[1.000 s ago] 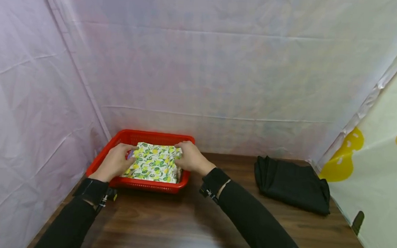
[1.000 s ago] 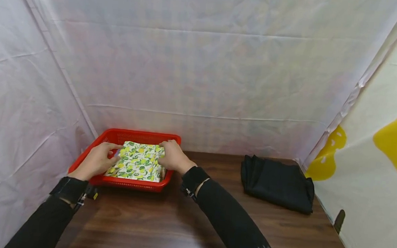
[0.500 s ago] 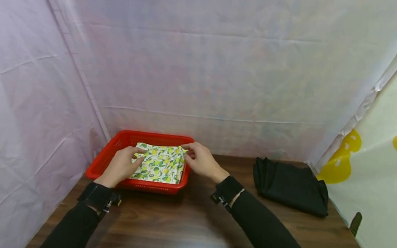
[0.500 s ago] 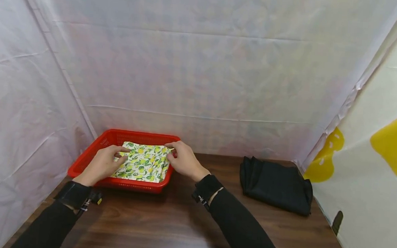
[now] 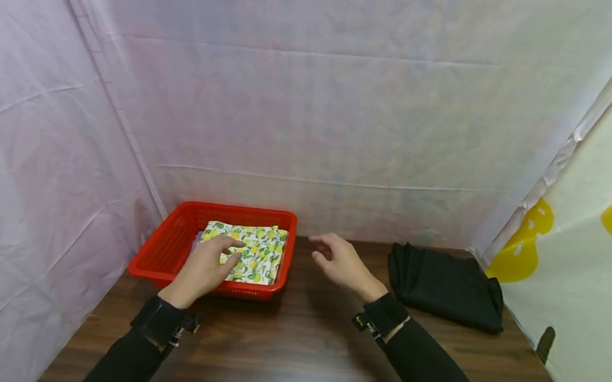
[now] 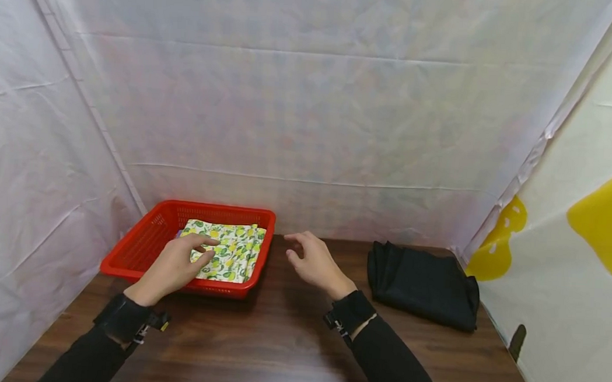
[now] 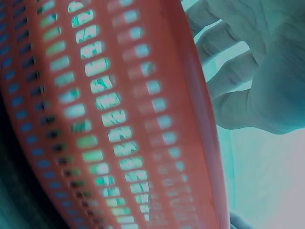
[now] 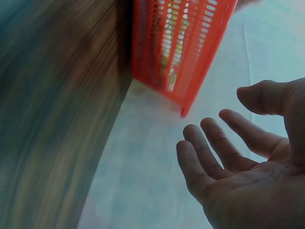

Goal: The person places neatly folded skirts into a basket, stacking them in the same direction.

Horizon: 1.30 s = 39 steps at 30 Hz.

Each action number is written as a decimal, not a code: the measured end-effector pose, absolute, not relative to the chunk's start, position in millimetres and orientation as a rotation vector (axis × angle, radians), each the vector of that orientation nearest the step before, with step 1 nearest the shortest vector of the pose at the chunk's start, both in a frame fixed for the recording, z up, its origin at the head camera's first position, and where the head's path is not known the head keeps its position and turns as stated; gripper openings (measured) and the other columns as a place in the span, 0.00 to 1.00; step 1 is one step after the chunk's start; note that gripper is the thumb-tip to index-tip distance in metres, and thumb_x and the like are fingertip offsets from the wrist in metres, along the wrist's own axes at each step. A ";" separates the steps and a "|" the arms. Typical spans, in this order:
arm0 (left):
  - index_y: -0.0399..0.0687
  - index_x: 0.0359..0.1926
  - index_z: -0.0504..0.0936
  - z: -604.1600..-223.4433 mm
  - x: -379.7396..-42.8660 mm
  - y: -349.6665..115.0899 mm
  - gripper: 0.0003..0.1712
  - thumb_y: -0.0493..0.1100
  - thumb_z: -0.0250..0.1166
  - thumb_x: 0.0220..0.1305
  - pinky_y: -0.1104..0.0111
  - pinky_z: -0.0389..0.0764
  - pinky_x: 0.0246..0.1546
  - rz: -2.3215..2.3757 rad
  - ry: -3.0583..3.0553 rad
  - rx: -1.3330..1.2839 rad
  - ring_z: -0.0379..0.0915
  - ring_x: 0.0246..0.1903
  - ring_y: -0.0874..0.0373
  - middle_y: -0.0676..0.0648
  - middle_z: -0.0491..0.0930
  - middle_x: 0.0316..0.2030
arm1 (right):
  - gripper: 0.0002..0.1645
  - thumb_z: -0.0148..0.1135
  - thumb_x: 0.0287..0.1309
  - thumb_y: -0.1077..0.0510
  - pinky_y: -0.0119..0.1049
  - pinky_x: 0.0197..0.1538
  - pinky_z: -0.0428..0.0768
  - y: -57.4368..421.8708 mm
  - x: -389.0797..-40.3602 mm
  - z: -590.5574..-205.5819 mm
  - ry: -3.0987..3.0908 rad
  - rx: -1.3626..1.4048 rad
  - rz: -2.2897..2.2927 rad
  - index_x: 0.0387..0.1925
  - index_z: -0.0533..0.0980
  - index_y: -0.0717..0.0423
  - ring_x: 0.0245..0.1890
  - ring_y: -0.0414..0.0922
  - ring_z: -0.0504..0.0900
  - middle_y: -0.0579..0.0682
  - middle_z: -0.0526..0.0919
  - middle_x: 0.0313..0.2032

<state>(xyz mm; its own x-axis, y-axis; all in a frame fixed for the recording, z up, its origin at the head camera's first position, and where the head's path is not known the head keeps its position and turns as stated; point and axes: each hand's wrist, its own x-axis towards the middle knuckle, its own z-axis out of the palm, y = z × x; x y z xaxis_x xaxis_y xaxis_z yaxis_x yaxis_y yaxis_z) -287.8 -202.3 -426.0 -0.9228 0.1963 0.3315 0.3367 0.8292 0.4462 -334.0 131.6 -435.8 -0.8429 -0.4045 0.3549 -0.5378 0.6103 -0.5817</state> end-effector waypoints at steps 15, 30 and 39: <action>0.55 0.59 0.89 -429.9 -260.6 -146.6 0.17 0.49 0.73 0.71 0.51 0.85 0.60 -0.733 -2.651 -0.574 0.84 0.58 0.52 0.50 0.87 0.56 | 0.26 0.65 0.76 0.55 0.50 0.52 0.81 216.6 -316.3 -466.0 -2.693 0.534 0.872 0.71 0.77 0.51 0.55 0.55 0.84 0.59 0.80 0.65; 0.62 0.57 0.89 -441.6 -240.3 -98.2 0.15 0.51 0.73 0.72 0.62 0.85 0.57 -0.717 -2.583 -0.795 0.81 0.53 0.61 0.57 0.86 0.54 | 0.30 0.59 0.77 0.55 0.72 0.69 0.70 284.8 -297.6 -489.7 -2.845 0.187 0.822 0.74 0.72 0.64 0.71 0.75 0.67 0.76 0.66 0.72; 0.62 0.61 0.87 -446.0 -235.8 -61.1 0.16 0.52 0.69 0.75 0.62 0.85 0.58 -0.768 -2.626 -0.956 0.81 0.55 0.62 0.57 0.85 0.56 | 0.34 0.59 0.78 0.53 0.72 0.69 0.70 300.1 -299.1 -489.8 -2.968 0.075 0.798 0.75 0.67 0.69 0.71 0.77 0.66 0.81 0.63 0.72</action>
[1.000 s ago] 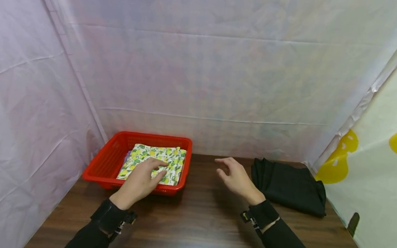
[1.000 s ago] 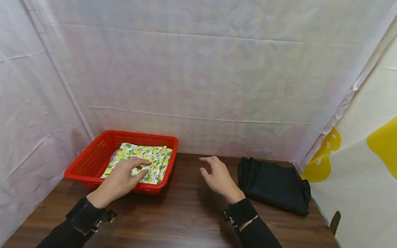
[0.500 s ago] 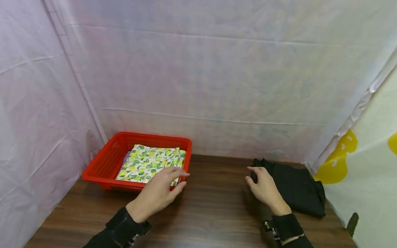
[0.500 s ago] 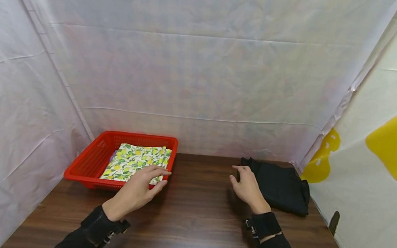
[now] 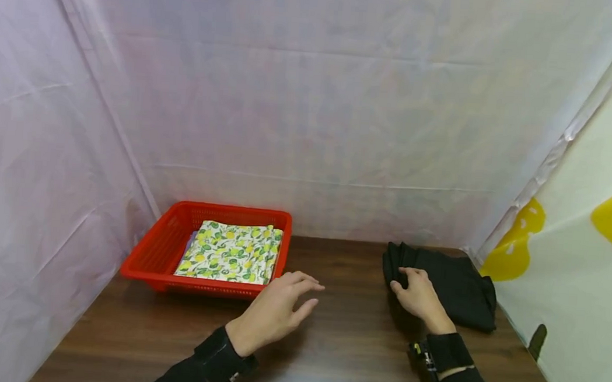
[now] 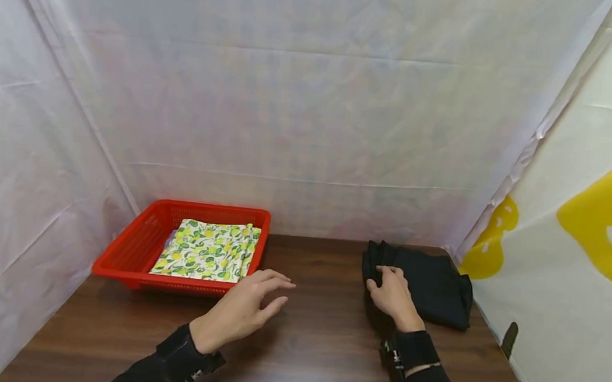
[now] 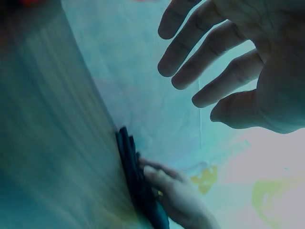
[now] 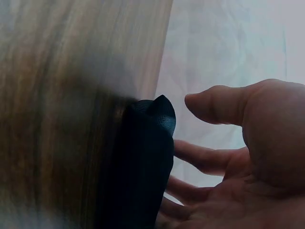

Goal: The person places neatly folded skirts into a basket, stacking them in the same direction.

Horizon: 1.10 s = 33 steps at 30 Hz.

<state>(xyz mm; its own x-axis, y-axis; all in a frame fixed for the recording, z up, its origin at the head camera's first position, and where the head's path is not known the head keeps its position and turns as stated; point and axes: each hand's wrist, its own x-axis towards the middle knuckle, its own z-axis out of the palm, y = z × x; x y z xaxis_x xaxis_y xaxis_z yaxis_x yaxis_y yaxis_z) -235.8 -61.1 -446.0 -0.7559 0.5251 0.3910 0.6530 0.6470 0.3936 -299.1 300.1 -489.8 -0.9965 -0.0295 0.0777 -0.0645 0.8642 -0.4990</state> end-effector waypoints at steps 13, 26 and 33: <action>0.57 0.64 0.85 -480.2 -251.1 -18.4 0.19 0.49 0.68 0.76 0.61 0.85 0.58 -0.730 -2.676 -1.125 0.81 0.58 0.60 0.54 0.84 0.58 | 0.29 0.59 0.78 0.53 0.67 0.63 0.77 288.2 -291.2 -482.1 -3.015 0.144 0.742 0.69 0.75 0.69 0.65 0.73 0.76 0.75 0.76 0.65; 0.55 0.66 0.84 -496.3 -261.6 20.1 0.21 0.52 0.67 0.76 0.59 0.85 0.57 -0.624 -2.772 -1.175 0.80 0.59 0.58 0.52 0.82 0.61 | 0.22 0.51 0.82 0.55 0.58 0.55 0.84 264.3 -280.8 -466.2 -3.030 0.204 0.805 0.63 0.81 0.64 0.57 0.62 0.86 0.64 0.87 0.58; 0.57 0.67 0.84 -500.0 -262.0 33.9 0.23 0.54 0.67 0.76 0.55 0.85 0.60 -0.530 -2.774 -1.215 0.78 0.63 0.55 0.52 0.80 0.67 | 0.22 0.47 0.83 0.57 0.60 0.64 0.80 251.3 -272.8 -462.7 -3.038 0.222 0.993 0.62 0.82 0.61 0.64 0.62 0.83 0.60 0.87 0.60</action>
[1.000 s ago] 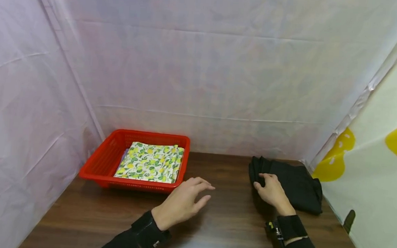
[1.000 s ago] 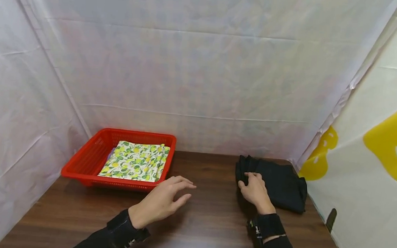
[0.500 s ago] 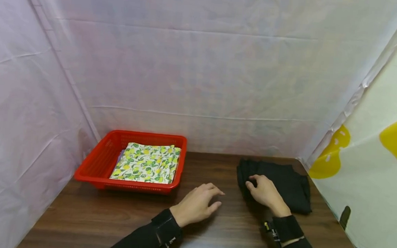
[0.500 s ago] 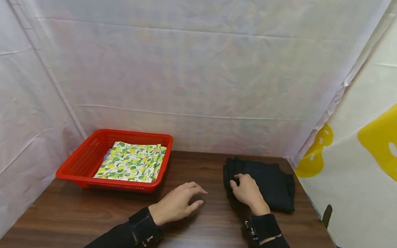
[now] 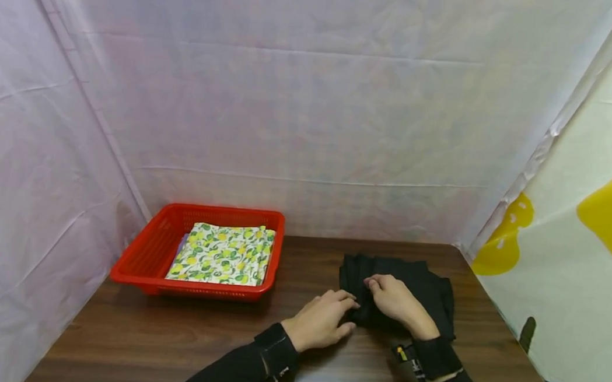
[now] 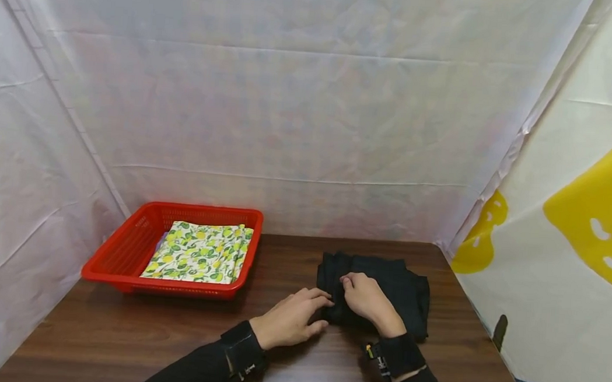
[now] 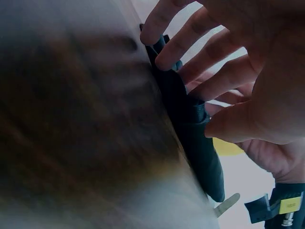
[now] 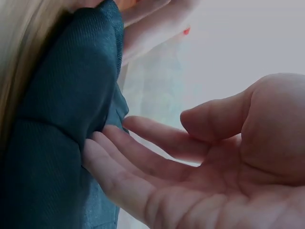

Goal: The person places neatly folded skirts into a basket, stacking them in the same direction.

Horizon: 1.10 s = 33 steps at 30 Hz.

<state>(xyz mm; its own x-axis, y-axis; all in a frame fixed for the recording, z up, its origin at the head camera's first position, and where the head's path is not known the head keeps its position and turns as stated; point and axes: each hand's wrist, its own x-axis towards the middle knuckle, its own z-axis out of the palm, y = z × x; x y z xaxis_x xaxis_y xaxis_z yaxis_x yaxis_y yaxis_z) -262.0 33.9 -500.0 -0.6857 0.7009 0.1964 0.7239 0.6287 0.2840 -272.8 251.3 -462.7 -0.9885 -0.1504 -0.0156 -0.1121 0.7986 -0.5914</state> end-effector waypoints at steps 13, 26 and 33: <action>0.60 0.57 0.89 -491.6 -256.3 1.9 0.18 0.60 0.68 0.74 0.57 0.85 0.55 -0.396 -2.870 -1.199 0.79 0.52 0.59 0.55 0.84 0.54 | 0.23 0.55 0.82 0.54 0.42 0.53 0.89 235.7 -269.9 -464.4 2.572 -0.244 -1.340 0.67 0.78 0.62 0.56 0.52 0.88 0.61 0.86 0.60; 0.63 0.53 0.90 -486.7 -228.7 -34.8 0.16 0.62 0.67 0.74 0.59 0.84 0.48 -0.385 -2.884 -1.167 0.78 0.47 0.62 0.58 0.84 0.50 | 0.23 0.65 0.76 0.50 0.49 0.51 0.87 244.2 -261.5 -455.1 2.912 -0.345 -0.979 0.64 0.81 0.56 0.46 0.46 0.89 0.49 0.90 0.51; 0.66 0.50 0.90 -486.2 -216.8 -56.4 0.14 0.63 0.68 0.73 0.64 0.80 0.44 -0.422 -2.936 -1.117 0.75 0.44 0.64 0.60 0.84 0.48 | 0.27 0.72 0.70 0.53 0.53 0.50 0.85 259.3 -251.1 -458.2 3.060 -0.338 -0.848 0.63 0.81 0.63 0.43 0.51 0.87 0.63 0.85 0.52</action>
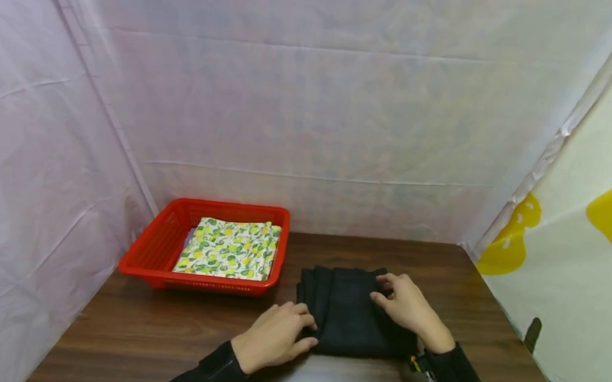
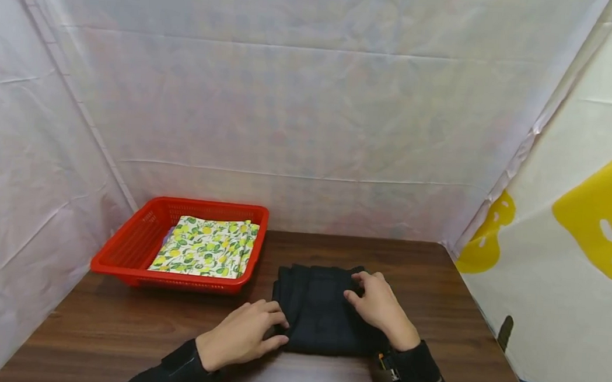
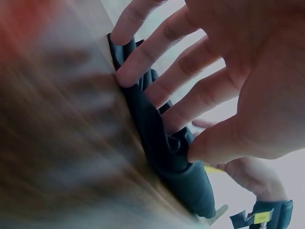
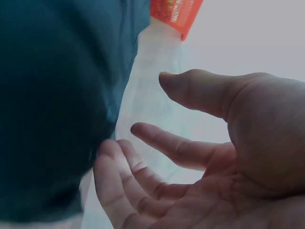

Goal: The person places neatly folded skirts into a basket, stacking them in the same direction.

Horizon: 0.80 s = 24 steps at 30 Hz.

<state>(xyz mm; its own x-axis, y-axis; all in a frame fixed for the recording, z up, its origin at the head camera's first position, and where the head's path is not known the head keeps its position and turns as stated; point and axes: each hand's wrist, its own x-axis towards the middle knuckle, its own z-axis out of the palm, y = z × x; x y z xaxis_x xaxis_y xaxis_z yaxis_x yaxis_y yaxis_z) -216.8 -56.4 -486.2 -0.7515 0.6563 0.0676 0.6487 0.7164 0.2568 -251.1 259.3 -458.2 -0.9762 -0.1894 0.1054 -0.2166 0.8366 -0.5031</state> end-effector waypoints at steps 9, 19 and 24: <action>0.66 0.47 0.90 -478.1 -209.4 -80.8 0.14 0.64 0.71 0.70 0.65 0.80 0.40 0.494 2.823 1.009 0.76 0.41 0.66 0.61 0.83 0.43 | 0.43 0.74 0.66 0.43 0.70 0.58 0.77 273.9 -248.3 -460.5 -3.085 0.185 0.765 0.72 0.72 0.62 0.61 0.73 0.74 0.73 0.75 0.63; 0.49 0.61 0.84 -480.8 -208.7 -81.7 0.29 0.61 0.72 0.70 0.64 0.82 0.40 0.795 2.856 0.716 0.77 0.40 0.61 0.44 0.81 0.49 | 0.56 0.73 0.63 0.33 0.68 0.65 0.75 277.3 -253.7 -463.3 -3.223 0.183 0.839 0.76 0.67 0.66 0.69 0.75 0.71 0.75 0.75 0.67; 0.43 0.72 0.74 -482.4 -211.2 -72.6 0.42 0.63 0.71 0.69 0.49 0.85 0.51 0.811 2.881 0.576 0.81 0.53 0.44 0.32 0.80 0.58 | 0.56 0.75 0.62 0.35 0.67 0.66 0.76 276.1 -254.5 -466.1 -3.229 0.209 0.895 0.76 0.65 0.67 0.69 0.73 0.74 0.76 0.74 0.69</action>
<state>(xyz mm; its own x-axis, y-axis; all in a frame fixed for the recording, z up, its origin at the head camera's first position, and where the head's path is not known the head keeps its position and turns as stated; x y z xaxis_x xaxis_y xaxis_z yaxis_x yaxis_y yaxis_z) -211.2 -72.6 -482.4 -0.9243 0.3815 0.0121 0.3317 0.7874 0.5196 -254.5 276.1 -466.1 -0.9691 -0.1757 -0.1730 -0.0615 0.8518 -0.5202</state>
